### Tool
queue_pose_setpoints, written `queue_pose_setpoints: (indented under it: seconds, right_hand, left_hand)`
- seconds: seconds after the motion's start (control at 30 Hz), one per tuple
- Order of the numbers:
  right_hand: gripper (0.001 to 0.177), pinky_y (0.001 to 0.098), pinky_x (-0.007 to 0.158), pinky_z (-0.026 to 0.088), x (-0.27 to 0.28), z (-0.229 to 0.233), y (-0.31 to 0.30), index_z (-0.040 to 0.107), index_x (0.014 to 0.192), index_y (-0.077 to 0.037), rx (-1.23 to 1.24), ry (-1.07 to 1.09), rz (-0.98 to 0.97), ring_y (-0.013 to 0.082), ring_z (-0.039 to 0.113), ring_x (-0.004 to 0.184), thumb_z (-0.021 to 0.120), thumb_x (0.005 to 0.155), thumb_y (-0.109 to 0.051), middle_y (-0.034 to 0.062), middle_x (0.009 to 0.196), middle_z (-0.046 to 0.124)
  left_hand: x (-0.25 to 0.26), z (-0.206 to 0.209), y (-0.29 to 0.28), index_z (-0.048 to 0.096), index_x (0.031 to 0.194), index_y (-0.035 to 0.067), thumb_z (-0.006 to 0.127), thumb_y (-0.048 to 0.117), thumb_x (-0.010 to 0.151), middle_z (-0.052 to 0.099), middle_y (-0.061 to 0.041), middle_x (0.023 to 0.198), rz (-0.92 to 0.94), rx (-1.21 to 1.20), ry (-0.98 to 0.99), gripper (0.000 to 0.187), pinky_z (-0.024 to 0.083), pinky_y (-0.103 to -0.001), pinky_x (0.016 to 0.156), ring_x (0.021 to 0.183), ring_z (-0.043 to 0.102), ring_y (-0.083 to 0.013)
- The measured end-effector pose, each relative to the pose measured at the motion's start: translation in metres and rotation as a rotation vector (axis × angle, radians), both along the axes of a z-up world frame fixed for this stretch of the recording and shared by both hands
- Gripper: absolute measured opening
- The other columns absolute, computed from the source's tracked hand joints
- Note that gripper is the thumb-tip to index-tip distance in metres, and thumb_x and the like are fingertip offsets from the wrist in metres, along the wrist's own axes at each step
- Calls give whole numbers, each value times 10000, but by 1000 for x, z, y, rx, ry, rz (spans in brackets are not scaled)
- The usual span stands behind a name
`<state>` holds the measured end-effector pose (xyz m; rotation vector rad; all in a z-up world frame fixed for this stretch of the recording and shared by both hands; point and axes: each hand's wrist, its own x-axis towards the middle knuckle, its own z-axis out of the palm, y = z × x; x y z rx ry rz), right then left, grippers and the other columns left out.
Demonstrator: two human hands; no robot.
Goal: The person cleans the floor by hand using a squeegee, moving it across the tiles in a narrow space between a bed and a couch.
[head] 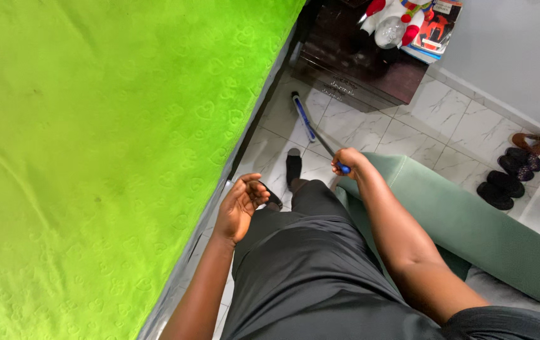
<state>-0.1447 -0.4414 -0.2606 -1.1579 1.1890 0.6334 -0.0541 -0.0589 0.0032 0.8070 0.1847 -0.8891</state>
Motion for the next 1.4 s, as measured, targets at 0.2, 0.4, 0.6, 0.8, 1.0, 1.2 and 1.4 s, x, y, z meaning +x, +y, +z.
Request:
queue_pose_setpoints:
  seconds: [0.2,0.4,0.6,0.8,1.0,1.2,1.4]
  right_hand:
    - [80,347,451,435,1,-7,-16,600,822,4,-118,91,52,207,553,546,633,869,-53,110,691,576]
    - [55,385,459,437,32,-33,-13,630,845,-24,-215,88,195,207,559,563,617,873,-69,87,700,583]
    - [162,364,466,474,41,-60,26,644,1022,9,-238,92,290,196,569,595,588,886,-60,110,834,613]
    - [339,393,498,496,12,-73,56,657,1187,72,-293,124,595,250,631,686,535,920,-98,169,920,676]
    - [432,448,679,573,-9,-68,58,630,1267,24,-408,29,1052,320,703,886,590,874,-152,239,1122,701]
    - [284,451,510,501,-14,-55,-11,670,1068,9,-272,-27,1010,309,651,639,617,822,-120,203,810,682]
    - [277,424,504,519,2,-57,0,669,1092,-19,-397,-69,939,262,643,606,630,834,-114,161,792,681]
  left_hand:
    - [-35,-1,-3,619,1269,70,476,268,1033,685,-69,1034,-125,226,2,340,538,-372,956,1043,668,-185]
    - [-81,-12,-30,612,1267,50,505,246,1029,679,-67,1065,146,210,72,326,520,-362,960,1035,650,-181]
    - [-126,-16,-58,602,1273,29,540,275,994,673,-70,1055,287,256,75,377,521,-363,965,1022,651,-183]
    - [-164,-14,-66,597,1277,15,570,284,970,667,-72,1052,463,252,121,408,510,-349,932,1002,638,-186]
    - [-180,-20,-68,589,1271,11,578,290,960,674,-82,1041,495,246,124,418,512,-350,934,1004,649,-192]
    - [-180,-15,-53,595,1267,4,575,286,977,667,-79,1047,532,195,79,405,509,-354,932,1008,646,-198]
    - [-176,-15,-34,597,1272,14,567,263,976,671,-85,1047,493,198,54,388,507,-365,950,1012,647,-199]
